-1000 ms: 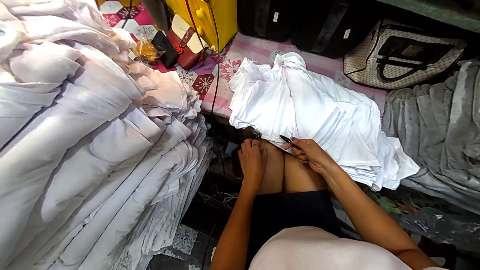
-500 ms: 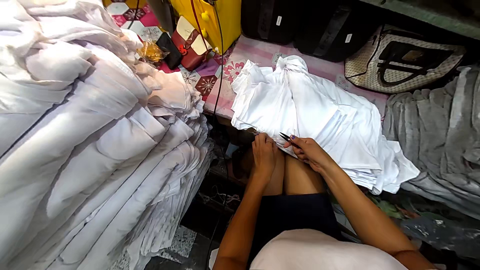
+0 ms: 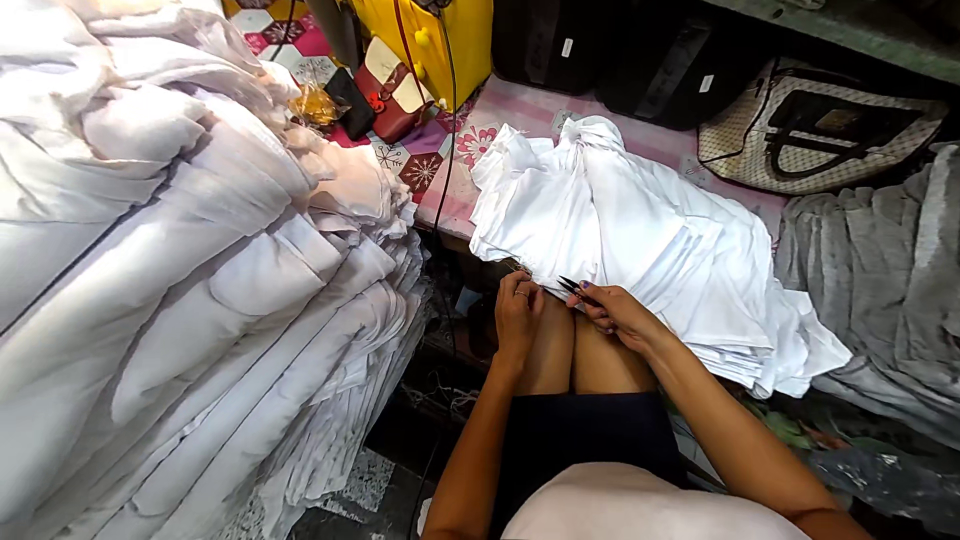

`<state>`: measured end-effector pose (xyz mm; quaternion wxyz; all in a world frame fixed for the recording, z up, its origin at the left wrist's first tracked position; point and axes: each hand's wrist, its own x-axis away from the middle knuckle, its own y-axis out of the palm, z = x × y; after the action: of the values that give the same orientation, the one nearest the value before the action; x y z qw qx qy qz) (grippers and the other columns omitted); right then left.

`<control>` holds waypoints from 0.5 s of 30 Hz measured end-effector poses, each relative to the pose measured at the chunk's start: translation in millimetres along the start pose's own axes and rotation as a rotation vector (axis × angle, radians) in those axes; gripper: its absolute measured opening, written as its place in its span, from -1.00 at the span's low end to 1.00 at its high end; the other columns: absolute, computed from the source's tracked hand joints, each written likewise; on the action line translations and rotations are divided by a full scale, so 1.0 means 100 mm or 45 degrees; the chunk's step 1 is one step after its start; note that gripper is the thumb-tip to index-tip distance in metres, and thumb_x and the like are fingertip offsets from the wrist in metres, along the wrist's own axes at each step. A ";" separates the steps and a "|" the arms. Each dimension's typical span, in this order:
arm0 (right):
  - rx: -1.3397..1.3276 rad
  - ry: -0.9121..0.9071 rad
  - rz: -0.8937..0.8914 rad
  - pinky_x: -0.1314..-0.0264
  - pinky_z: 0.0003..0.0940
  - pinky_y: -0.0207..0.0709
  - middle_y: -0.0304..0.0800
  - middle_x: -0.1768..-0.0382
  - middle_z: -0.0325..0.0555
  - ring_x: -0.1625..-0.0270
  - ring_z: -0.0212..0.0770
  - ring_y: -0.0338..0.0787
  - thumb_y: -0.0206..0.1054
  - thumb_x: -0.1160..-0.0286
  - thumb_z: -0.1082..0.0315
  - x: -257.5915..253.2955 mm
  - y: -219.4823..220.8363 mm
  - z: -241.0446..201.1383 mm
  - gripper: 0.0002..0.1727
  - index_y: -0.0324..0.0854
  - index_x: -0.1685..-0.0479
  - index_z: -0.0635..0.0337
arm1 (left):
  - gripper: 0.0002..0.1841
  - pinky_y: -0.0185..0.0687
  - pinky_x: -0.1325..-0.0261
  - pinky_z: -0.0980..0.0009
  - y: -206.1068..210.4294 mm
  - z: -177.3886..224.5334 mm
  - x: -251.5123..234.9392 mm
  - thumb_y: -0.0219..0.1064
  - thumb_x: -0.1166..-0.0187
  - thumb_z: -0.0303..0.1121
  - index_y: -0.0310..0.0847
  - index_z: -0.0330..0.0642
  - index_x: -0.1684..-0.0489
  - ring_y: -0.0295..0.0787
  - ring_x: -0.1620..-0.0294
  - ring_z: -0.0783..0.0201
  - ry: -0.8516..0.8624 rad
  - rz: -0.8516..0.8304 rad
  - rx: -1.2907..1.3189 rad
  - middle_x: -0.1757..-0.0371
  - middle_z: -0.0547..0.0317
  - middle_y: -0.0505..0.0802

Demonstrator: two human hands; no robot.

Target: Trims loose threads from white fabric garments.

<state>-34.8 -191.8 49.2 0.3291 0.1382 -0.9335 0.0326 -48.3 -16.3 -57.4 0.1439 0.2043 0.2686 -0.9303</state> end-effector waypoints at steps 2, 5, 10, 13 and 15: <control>0.002 0.056 -0.038 0.71 -0.67 0.09 0.22 0.75 -0.51 0.78 -0.57 0.16 -0.13 -0.95 0.09 -0.04 0.05 0.02 -0.49 0.68 0.17 0.18 | -0.90 0.75 -0.10 0.25 -0.03 0.05 0.00 0.40 -0.43 -0.53 0.77 -0.42 0.32 0.82 0.07 0.03 -0.068 -0.020 0.083 0.14 -0.16 0.83; -0.051 0.086 -0.090 0.73 -0.67 0.06 0.19 0.77 -0.52 0.80 -0.58 0.13 -0.14 -0.95 0.09 -0.11 0.12 0.01 -0.49 0.66 0.18 0.16 | -0.86 0.75 0.14 0.35 -0.09 0.14 -0.01 0.38 -0.46 -0.49 0.80 -0.42 0.26 0.84 0.35 0.20 -0.153 -0.055 0.113 0.34 -0.07 0.88; -0.134 0.057 -0.042 0.74 -0.68 0.06 0.18 0.77 -0.51 0.80 -0.59 0.12 -0.08 -0.93 0.14 -0.19 0.18 0.02 -0.54 0.66 0.21 0.19 | -0.88 0.72 0.18 0.49 -0.10 0.13 0.02 0.38 -0.44 -0.52 0.80 -0.44 0.29 0.82 0.38 0.29 -0.150 -0.044 0.152 0.37 -0.06 0.88; -0.127 0.029 0.026 0.73 -0.66 0.06 0.19 0.78 -0.50 0.80 -0.58 0.13 -0.06 -0.93 0.17 -0.18 0.20 0.04 -0.54 0.67 0.21 0.22 | -0.89 0.75 0.14 0.35 -0.11 0.13 0.06 0.38 -0.41 -0.53 0.79 -0.42 0.32 0.83 0.35 0.17 -0.151 -0.046 0.030 0.37 -0.07 0.87; -0.099 -0.053 0.068 0.71 -0.66 0.07 0.19 0.77 -0.51 0.79 -0.57 0.14 -0.07 -0.94 0.16 -0.15 0.20 0.04 -0.54 0.68 0.17 0.23 | -0.89 0.72 -0.04 0.06 -0.14 0.14 0.05 0.41 -0.38 -0.52 0.79 -0.41 0.31 0.87 0.17 -0.04 -0.119 -0.029 -0.154 0.24 -0.15 0.89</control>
<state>-32.3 -169.3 37.2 0.3138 0.1011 -0.9441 0.0020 -62.2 -13.5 -42.5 0.1578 0.1485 0.3196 -0.9224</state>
